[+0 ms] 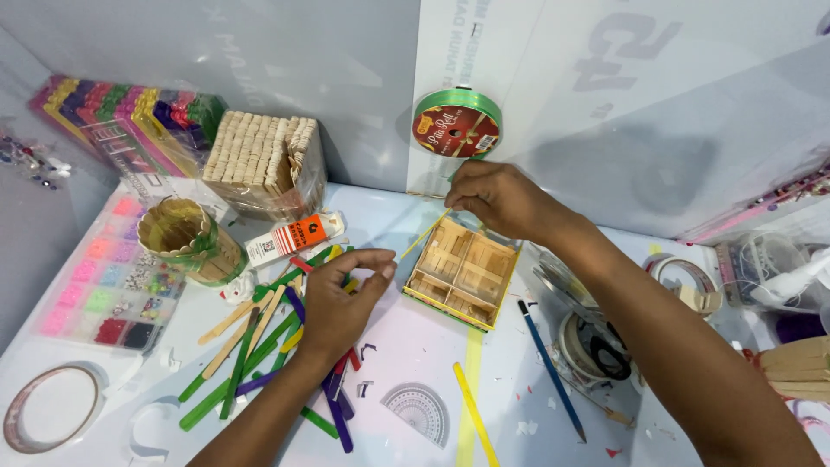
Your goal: Assembling a decorative wooden box by marking, cutting, and gluing popsicle sticks onto a wooden frame.
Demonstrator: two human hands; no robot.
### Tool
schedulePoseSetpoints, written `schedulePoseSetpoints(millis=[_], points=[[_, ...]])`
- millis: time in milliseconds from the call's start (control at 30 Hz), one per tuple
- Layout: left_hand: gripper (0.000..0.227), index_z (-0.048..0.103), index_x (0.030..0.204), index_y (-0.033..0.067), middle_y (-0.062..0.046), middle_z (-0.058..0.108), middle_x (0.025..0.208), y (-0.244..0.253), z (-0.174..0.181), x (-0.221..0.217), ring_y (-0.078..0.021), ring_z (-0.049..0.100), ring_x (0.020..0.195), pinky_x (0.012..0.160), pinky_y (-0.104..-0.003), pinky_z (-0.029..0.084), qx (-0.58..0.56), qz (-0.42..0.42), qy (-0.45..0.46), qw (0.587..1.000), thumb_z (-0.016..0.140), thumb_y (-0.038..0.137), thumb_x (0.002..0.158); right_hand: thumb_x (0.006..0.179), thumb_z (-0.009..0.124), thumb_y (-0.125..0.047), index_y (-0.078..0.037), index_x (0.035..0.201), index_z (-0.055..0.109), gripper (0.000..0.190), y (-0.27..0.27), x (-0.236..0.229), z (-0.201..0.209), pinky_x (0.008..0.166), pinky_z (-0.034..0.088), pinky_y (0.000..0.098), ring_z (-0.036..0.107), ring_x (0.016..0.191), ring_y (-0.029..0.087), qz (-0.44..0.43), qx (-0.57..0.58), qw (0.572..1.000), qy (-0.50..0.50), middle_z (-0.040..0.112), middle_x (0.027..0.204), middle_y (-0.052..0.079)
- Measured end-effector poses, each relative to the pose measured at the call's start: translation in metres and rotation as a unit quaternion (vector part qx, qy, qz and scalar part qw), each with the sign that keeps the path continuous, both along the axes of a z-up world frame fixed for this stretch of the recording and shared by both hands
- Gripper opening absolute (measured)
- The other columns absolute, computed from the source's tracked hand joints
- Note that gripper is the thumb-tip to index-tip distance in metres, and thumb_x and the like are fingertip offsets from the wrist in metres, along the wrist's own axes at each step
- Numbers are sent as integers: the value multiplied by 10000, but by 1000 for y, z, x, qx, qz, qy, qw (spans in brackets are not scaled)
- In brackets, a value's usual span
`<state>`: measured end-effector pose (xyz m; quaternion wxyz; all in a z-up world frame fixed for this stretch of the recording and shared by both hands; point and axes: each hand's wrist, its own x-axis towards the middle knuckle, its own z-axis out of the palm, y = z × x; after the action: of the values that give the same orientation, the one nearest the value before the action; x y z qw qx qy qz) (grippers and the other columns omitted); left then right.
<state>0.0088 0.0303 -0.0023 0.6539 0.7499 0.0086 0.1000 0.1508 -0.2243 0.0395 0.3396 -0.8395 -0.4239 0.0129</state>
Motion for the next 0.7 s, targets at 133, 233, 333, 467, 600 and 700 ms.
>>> schedulePoseSetpoints(millis=[133,233,333,467,600,700], points=[[532,671,1314,32,-219,740,1168,-2,3,-1,-374,668,1174,1056,-517,458,20,-98,-5,995,757,84,792,933,691,21,-34,1011,768,123,-3,5,-11,818,557,418,718,896,315,-3,-14,1000,-15,728,977,132],[695,568,1430,17,-270,666,1296,-5,9,-4,-468,579,1288,1110,-602,398,46,-136,10,990,781,120,776,943,677,17,-40,1006,763,121,-2,5,-15,827,560,423,721,908,314,-5,-26,1000,-13,732,987,122],[724,530,1456,18,-279,636,1341,-7,17,-5,-505,539,1323,1128,-642,362,81,-147,27,985,800,146,796,956,659,17,-51,1028,767,147,1,5,-15,841,559,418,722,925,303,-8,-40,999,-4,733,1002,115],[746,505,1476,28,-250,642,1358,-7,16,-5,-498,523,1347,1133,-661,340,113,-153,41,981,810,173,811,964,636,26,-45,1053,768,174,4,5,-14,844,562,415,722,928,302,-11,-59,998,3,733,1006,119],[758,523,1478,73,-217,655,1343,-7,7,-3,-460,549,1335,1140,-644,342,118,-159,42,979,829,180,793,968,633,14,-46,1054,766,170,7,4,-12,850,564,424,721,939,315,-7,-66,998,9,733,1017,121],[764,515,1483,83,-207,653,1350,-7,8,-2,-454,541,1345,1143,-647,332,117,-158,56,979,831,169,793,970,628,13,-42,1065,761,173,9,4,-9,856,564,429,719,945,313,-9,-76,997,11,729,1016,130]])
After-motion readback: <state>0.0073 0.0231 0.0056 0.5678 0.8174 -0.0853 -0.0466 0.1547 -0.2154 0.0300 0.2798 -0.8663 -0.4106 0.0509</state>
